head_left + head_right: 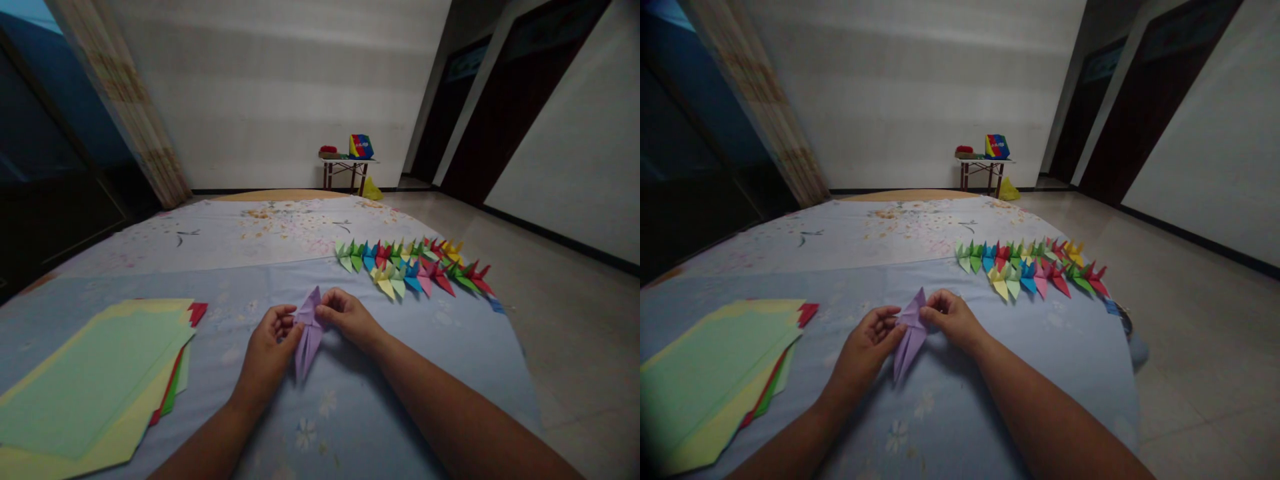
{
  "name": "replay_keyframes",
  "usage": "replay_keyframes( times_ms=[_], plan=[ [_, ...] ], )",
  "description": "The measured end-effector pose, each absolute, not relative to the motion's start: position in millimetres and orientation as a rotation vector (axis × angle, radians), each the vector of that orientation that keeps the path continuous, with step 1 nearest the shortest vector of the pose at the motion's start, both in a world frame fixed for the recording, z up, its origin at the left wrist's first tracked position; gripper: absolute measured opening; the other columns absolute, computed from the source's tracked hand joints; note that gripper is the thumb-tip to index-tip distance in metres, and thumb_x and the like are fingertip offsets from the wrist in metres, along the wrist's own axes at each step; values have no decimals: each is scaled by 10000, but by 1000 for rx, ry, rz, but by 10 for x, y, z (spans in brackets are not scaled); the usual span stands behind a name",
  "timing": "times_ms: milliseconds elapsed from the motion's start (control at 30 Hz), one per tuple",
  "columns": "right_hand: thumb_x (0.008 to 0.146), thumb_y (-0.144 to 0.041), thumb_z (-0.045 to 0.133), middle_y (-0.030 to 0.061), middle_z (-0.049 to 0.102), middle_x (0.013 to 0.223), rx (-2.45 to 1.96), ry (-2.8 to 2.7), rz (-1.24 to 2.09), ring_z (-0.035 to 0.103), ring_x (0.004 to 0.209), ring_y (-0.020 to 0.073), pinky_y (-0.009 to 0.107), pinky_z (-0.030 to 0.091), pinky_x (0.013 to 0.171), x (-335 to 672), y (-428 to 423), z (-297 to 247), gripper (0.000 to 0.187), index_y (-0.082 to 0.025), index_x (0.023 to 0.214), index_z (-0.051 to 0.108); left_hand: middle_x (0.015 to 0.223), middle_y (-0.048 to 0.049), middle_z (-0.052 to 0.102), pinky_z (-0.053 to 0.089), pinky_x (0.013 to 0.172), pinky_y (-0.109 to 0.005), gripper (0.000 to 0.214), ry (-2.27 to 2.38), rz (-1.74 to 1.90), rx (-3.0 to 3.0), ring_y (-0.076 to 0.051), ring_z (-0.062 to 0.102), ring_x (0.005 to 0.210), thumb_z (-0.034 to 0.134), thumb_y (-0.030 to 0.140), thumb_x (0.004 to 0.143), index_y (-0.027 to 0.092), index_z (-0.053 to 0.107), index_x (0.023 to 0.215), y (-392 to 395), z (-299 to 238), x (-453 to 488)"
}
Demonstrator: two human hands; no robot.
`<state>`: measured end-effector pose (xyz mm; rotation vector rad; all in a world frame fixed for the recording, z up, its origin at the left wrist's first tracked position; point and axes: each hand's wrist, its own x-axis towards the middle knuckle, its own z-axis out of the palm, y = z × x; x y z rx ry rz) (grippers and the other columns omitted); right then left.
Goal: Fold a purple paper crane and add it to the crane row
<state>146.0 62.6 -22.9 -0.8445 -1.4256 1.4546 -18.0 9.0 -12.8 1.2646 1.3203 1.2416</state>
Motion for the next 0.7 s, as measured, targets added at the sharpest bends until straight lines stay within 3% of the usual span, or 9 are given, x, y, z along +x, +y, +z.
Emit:
replay_keyframes(
  times_ms=[167, 400, 533, 700],
  plan=[
    [621, -363, 759, 9, 592, 915, -888, -1516, 1440, 556, 750, 134, 279, 433, 687, 1503, 610, -148, 449, -205, 995, 567, 796, -5, 610, 488, 696, -295, 324, 1360, 1206, 1407, -163, 620, 748, 622, 330, 722, 184, 482, 975, 83, -147, -189],
    [615, -342, 761, 67, 581, 1087, -886, -1687, 1218, 547, 998, 197, 322, 413, 817, 1569, 666, -104, 253, -174, 723, 605, 815, -14, 636, 485, 737, -332, 294, 1529, 1116, 1648, -188, 632, 789, 598, 336, 740, 201, 510, 986, 43, -67, -218],
    [640, -293, 760, 62, 610, 1061, -887, -1895, 1032, 530, 1044, 200, 363, 366, 911, 1628, 684, -61, 191, -186, 739, 637, 824, -17, 640, 485, 746, -327, 222, 1573, 1075, 1763, -186, 632, 792, 580, 333, 752, 207, 532, 927, 42, -43, -228],
    [642, -262, 770, 52, 607, 1081, -890, -2107, 824, 496, 1081, 200, 377, 334, 954, 1626, 657, -51, 189, -218, 800, 676, 883, -33, 662, 483, 773, -355, 245, 1566, 995, 1837, -202, 641, 846, 561, 332, 772, 223, 520, 988, 22, -83, -227]
  ],
)
